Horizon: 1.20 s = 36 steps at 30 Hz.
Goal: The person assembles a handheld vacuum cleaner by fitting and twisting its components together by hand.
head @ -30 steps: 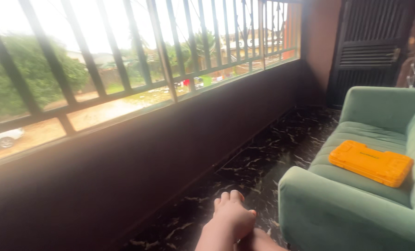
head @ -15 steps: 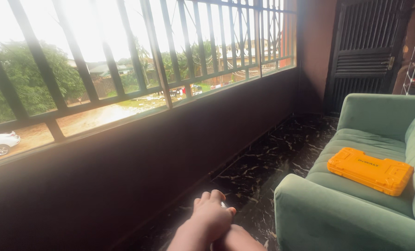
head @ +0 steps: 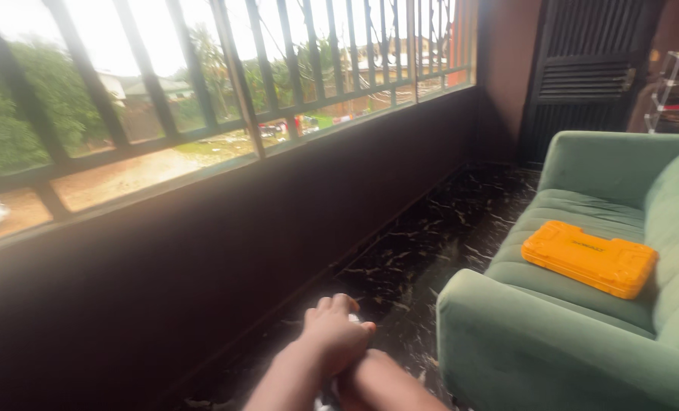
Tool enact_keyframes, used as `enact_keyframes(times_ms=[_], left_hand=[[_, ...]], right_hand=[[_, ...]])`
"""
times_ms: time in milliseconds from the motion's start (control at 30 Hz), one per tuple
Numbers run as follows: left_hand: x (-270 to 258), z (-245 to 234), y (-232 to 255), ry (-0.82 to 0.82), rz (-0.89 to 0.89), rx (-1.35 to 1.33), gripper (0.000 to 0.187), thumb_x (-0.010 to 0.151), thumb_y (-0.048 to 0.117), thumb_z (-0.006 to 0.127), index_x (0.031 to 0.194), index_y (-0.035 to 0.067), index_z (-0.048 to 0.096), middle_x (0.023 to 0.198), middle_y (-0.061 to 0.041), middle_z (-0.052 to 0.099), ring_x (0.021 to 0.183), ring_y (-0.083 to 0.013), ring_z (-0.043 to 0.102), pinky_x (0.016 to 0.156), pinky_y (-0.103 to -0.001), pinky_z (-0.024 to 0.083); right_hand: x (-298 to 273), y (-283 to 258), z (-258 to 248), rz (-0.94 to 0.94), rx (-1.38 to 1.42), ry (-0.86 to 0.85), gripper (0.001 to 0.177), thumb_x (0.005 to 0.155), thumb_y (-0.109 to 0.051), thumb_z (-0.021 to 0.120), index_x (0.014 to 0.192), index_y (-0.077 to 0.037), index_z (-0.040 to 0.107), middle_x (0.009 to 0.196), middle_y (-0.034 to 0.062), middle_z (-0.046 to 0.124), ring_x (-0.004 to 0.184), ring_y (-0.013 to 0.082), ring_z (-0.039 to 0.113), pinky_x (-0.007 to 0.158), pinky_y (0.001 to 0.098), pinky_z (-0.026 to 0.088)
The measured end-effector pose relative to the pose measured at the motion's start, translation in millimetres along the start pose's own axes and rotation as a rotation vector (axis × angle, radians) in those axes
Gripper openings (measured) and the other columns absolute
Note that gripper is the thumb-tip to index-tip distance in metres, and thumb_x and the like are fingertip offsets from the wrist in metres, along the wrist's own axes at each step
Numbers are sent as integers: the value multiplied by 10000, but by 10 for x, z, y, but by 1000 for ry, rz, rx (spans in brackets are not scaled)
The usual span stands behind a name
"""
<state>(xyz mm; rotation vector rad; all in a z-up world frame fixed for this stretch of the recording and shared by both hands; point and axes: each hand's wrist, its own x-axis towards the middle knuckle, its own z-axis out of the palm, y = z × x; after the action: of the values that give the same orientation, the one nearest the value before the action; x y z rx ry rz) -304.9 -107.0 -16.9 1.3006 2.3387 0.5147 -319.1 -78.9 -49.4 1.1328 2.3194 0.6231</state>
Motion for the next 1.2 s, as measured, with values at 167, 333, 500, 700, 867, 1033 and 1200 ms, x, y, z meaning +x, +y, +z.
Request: enact_keyframes(times_ms=[167, 333, 500, 700, 867, 1033, 1200], left_hand=[[158, -177, -157, 6, -76, 2, 660, 851, 430, 698, 1443, 195, 526, 1513, -110, 435, 1435, -324, 390, 1168, -422, 398], [338, -448, -293, 18, -40, -74, 703, 792, 374, 781, 1408, 122, 553, 1432, -137, 555, 1339, -303, 555, 1091, -401, 503], [412, -395, -351, 97, -30, -59, 695, 778, 353, 831, 1386, 120, 586, 1432, -125, 579, 1341, -288, 559, 1112, -390, 465], [499, -376, -445, 104, -60, -19, 687, 802, 388, 818, 1399, 141, 582, 1478, -135, 520, 1382, -318, 501, 1137, -397, 433], [516, -421, -510, 66, -97, -26, 686, 839, 408, 763, 1431, 144, 539, 1511, -116, 493, 1382, -306, 519, 1133, -415, 451], [459, -388, -446, 26, -151, -23, 720, 819, 426, 786, 1442, 170, 533, 1514, -111, 490, 1396, -311, 499, 1148, -426, 443], [249, -583, -336, -76, -173, 26, 802, 797, 478, 796, 1470, 167, 489, 1477, -137, 541, 1377, -321, 526, 1132, -427, 456]], right_hand=[[-194, 265, -71, -352, -32, 161, 550, 755, -275, 840, 1260, -150, 665, 1371, 169, 475, 1383, 344, 352, 1113, 480, 382], [-130, 392, 102, -368, 778, -205, 391, 789, -41, 633, 1152, -138, 743, 1212, 182, 729, 1174, 331, 689, 952, 435, 560], [9, 308, 121, -374, 845, -225, 380, 806, -48, 625, 1160, -129, 738, 1192, 179, 732, 1134, 323, 698, 922, 427, 568], [53, 285, 28, -392, 868, -225, 368, 826, -57, 615, 1169, -118, 734, 1169, 176, 737, 1085, 314, 710, 886, 418, 577], [48, 274, -14, -389, 879, -228, 359, 843, -64, 607, 1177, -109, 729, 1149, 174, 741, 1044, 306, 719, 856, 410, 585], [-5, 248, 67, -385, 878, -230, 351, 859, -71, 599, 1185, -100, 725, 1130, 171, 744, 1004, 298, 729, 826, 402, 593], [-136, 245, 194, -381, 883, -231, 343, 876, -78, 591, 1193, -91, 721, 1110, 168, 748, 963, 290, 738, 796, 394, 600]])
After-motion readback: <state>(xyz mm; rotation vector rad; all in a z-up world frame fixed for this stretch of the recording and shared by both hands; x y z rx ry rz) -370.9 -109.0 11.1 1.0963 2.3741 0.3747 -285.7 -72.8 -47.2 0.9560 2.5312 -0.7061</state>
